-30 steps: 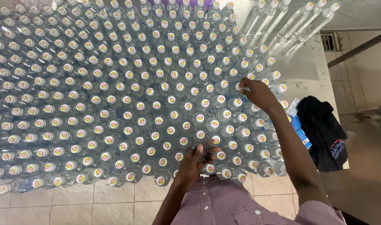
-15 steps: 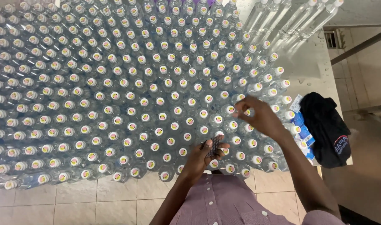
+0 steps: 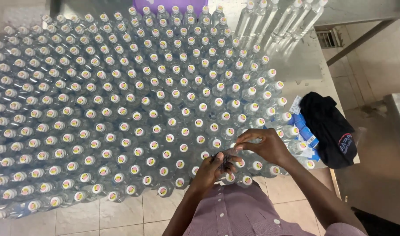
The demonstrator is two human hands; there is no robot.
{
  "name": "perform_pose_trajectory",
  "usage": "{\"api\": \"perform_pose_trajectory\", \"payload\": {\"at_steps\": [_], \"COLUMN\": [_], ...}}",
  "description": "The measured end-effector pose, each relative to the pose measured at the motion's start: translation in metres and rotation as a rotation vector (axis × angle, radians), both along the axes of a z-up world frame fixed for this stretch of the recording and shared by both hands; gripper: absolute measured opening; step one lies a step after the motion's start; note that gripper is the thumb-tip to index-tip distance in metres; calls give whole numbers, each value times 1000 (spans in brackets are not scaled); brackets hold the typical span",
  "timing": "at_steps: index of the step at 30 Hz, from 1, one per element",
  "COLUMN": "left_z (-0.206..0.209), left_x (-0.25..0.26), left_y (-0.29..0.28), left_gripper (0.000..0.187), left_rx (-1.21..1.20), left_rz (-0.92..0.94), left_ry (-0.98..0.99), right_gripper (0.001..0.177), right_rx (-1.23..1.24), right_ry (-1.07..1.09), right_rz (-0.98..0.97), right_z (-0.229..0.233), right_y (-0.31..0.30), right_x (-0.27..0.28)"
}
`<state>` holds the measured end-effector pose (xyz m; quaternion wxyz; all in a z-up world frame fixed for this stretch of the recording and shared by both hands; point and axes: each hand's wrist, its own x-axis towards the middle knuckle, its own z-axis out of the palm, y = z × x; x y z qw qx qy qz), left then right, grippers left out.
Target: The person is manually applying small circular stickers to the caps of numerous water bottles arranged in a dense grid on a metal table.
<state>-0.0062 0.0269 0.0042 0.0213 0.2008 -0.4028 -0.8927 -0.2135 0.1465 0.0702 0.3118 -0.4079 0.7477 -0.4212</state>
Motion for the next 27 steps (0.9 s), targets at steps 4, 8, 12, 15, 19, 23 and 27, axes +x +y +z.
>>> {"api": "perform_pose_trajectory", "payload": {"at_steps": [4, 8, 12, 15, 19, 23, 27], "left_z": [-18, 6, -5, 5, -2, -6, 19], "left_x": [-3, -17, -42, -61, -70, -79, -90], "left_y": [9, 24, 58, 88, 125, 136, 136], "left_gripper": [76, 73, 73, 74, 71, 70, 72], "left_rx": [46, 3, 120, 141, 182, 187, 148], "left_rz": [206, 351, 517, 561, 615, 657, 652], "left_ry": [-52, -131, -120, -154, -201, -212, -253], "right_gripper": [17, 35, 22, 22, 22, 23, 24], "right_rx": [-73, -305, -290, -284, -263, -224, -161], "right_ry": [128, 397, 465, 518, 408, 384, 420], "right_rz": [-67, -13, -21, 18, 83, 118, 145], "right_z": [-36, -60, -95, -118, -127, -131, -131], "right_y": [-3, -23, -45, -50, -45, -36, -25], "right_x": [-79, -175, -254, -296, -323, -330, -329]}}
